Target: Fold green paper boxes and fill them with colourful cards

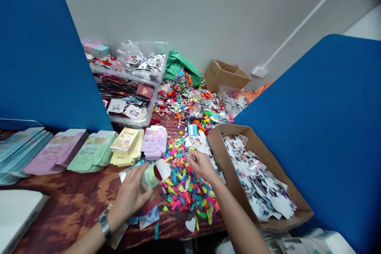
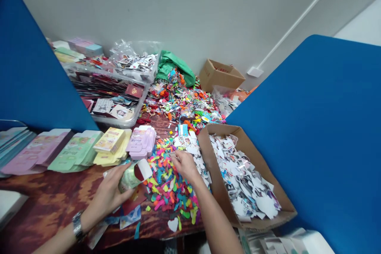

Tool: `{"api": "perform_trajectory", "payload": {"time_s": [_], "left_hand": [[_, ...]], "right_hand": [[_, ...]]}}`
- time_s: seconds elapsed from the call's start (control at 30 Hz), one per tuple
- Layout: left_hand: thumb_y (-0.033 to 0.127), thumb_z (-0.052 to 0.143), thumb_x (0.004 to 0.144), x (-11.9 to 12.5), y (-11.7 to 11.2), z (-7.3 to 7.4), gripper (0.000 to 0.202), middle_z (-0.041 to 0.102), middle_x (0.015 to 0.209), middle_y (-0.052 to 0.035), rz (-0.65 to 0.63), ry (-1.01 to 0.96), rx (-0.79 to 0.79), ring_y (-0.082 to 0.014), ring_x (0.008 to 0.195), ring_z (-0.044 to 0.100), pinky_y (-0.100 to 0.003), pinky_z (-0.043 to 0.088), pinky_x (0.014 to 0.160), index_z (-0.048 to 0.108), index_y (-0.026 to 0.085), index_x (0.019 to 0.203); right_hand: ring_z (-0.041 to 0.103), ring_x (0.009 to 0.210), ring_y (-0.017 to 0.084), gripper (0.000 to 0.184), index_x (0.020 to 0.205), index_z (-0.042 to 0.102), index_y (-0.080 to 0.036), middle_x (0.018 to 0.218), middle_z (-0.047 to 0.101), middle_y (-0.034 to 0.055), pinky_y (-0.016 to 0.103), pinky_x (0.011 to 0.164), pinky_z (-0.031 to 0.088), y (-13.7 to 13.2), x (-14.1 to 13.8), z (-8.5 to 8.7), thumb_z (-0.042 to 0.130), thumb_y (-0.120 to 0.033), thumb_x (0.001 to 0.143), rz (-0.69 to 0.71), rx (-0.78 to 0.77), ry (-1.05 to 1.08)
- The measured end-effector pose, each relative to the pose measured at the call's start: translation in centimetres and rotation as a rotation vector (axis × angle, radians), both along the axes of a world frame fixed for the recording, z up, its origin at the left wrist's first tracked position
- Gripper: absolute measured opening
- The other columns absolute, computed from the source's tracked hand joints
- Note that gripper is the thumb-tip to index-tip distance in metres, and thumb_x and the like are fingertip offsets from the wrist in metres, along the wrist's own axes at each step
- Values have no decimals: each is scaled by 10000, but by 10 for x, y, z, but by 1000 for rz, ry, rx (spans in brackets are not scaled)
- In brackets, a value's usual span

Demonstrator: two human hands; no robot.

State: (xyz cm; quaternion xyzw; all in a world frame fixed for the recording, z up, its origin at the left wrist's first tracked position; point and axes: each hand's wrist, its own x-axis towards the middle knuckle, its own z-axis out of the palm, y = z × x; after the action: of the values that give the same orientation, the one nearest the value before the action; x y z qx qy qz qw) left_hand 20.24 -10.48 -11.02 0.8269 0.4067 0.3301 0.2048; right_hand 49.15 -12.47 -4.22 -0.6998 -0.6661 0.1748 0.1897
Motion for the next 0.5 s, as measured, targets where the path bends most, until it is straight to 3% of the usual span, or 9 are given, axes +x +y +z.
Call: {"api": "perform_trajectory", "payload": {"time_s": [0.1, 0.17, 0.27, 0.37, 0.5], "left_hand": [[258, 634, 758, 11, 0, -3, 617, 593, 1246, -144, -13, -3, -47, -312, 1135, 574, -475, 481, 967, 452, 174, 1342], [260, 637, 765, 17, -1, -6, 633, 577, 1258, -153, -23, 4, -62, -315, 1144, 561, -485, 471, 976, 433, 166, 1357], [272, 637, 775, 21, -4, -12, 658, 560, 1268, -166, -31, 7, -68, -319, 1156, 548, -489, 465, 984, 401, 150, 1377], [282, 634, 785, 20, -6, -16, 673, 559, 1268, -164, -32, 13, -69, -318, 1161, 547, -487, 468, 984, 376, 154, 1393], [254, 615, 801, 19, -8, -18, 692, 550, 1290, -159, -38, 16, -56, -308, 1186, 539, -478, 461, 1001, 330, 160, 1424]], "right_hand": [[441, 581, 109, 287, 722, 546, -184, 619, 472, -47, 204, 545, 325, -1, -23, 12, 496, -374, 932, 26, 4, 299], [435, 573, 103, 276, 708, 544, -181, 613, 471, -50, 203, 536, 314, -2, -42, 15, 535, -364, 915, 70, -1, 379], [508, 635, 120, 86, 839, 620, -186, 694, 573, -34, 212, 595, 356, -5, -67, 16, 610, -266, 870, 174, 26, 287], [595, 747, 153, 225, 1123, 597, -204, 862, 669, 11, 234, 680, 419, -9, -78, 13, 577, -230, 901, 215, 109, 224], [626, 801, 182, 207, 1081, 626, -192, 910, 698, 60, 280, 752, 468, -9, -81, 4, 456, -205, 964, 324, 246, 85]]}}
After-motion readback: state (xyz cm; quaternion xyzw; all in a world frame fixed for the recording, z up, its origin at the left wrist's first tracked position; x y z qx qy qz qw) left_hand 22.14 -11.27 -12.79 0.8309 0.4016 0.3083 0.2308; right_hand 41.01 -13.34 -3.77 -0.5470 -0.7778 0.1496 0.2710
